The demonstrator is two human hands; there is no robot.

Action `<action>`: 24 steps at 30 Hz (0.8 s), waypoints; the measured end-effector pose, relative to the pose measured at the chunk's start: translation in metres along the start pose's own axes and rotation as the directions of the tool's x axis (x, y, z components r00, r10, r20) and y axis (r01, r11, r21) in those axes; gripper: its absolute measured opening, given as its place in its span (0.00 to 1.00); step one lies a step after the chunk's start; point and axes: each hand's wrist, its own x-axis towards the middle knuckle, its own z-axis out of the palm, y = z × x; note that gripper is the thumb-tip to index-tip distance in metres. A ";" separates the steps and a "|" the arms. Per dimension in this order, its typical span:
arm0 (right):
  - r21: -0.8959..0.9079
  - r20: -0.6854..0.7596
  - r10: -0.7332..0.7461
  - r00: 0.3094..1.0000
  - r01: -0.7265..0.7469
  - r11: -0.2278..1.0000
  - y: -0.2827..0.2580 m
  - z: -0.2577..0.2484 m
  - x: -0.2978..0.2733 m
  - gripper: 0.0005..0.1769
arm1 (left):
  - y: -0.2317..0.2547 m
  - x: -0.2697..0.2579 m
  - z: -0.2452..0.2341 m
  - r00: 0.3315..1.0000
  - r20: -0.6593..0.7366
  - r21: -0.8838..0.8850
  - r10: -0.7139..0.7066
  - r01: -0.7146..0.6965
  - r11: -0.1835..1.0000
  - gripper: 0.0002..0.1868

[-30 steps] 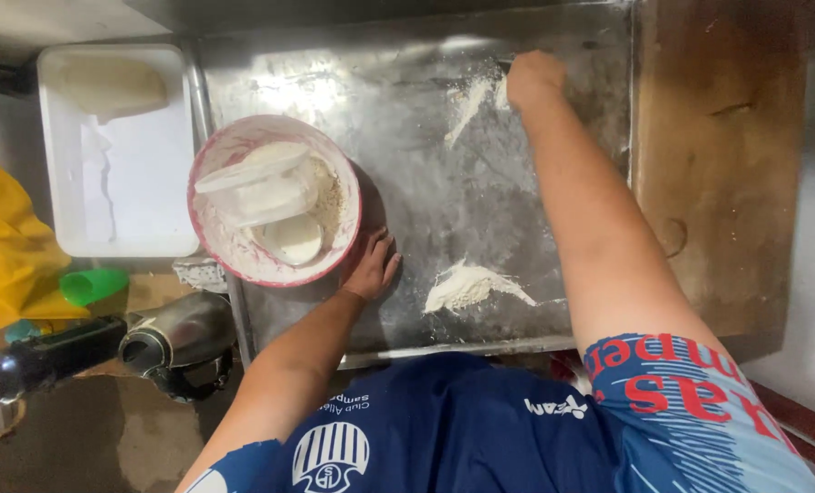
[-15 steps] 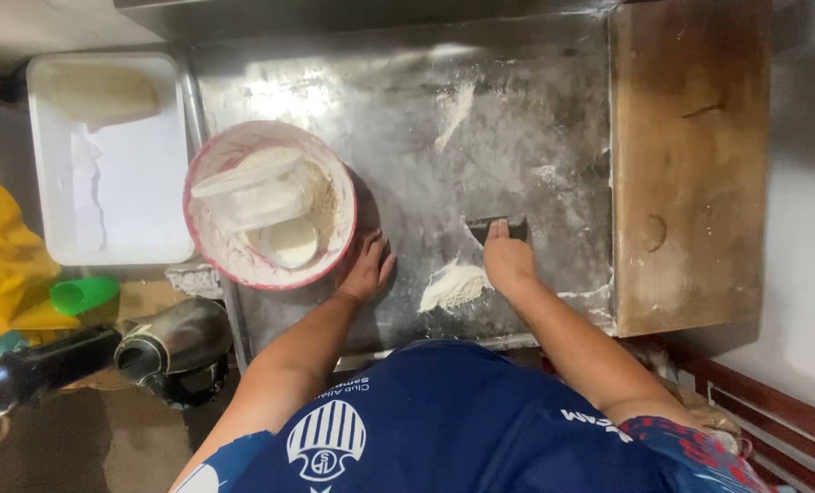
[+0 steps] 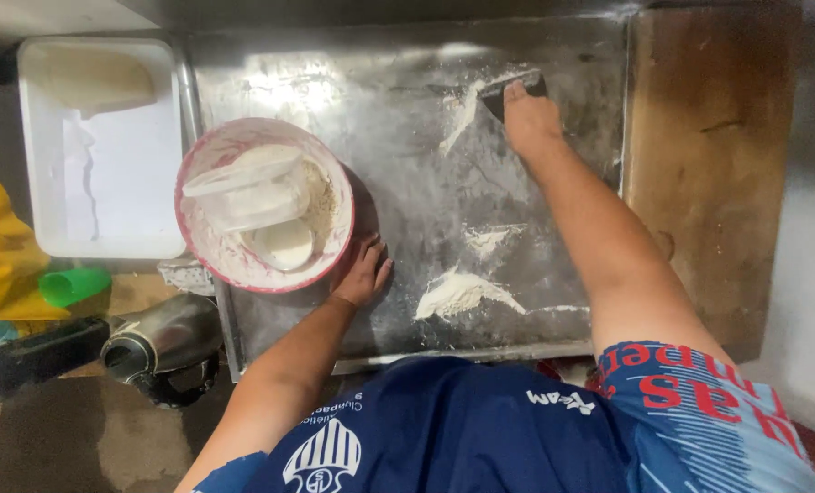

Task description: The person scrapes and wipes a stainless steel countertop and an adjacent wooden board using a metal scraper. They remove loose flour and debris, moving the material toward a red bucket on the left. The person repeatedly scrapes different areas of both surfaces throughout the clip.

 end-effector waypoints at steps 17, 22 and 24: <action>0.417 0.228 0.487 0.843 -0.537 0.734 -0.035 -0.054 -0.071 0.28 | 0.000 0.001 -0.005 0.999 -0.029 -0.006 0.020 -0.021 1.000 0.20; -0.079 0.082 0.228 0.970 -0.222 0.972 0.032 -0.016 0.012 0.37 | 0.006 0.005 -0.013 1.000 -0.021 -0.119 -0.012 0.010 0.993 0.20; -0.039 -0.008 0.195 0.981 -0.195 0.980 0.021 -0.013 -0.009 0.17 | 0.003 0.001 -0.006 0.998 0.013 -0.124 -0.056 0.057 0.991 0.22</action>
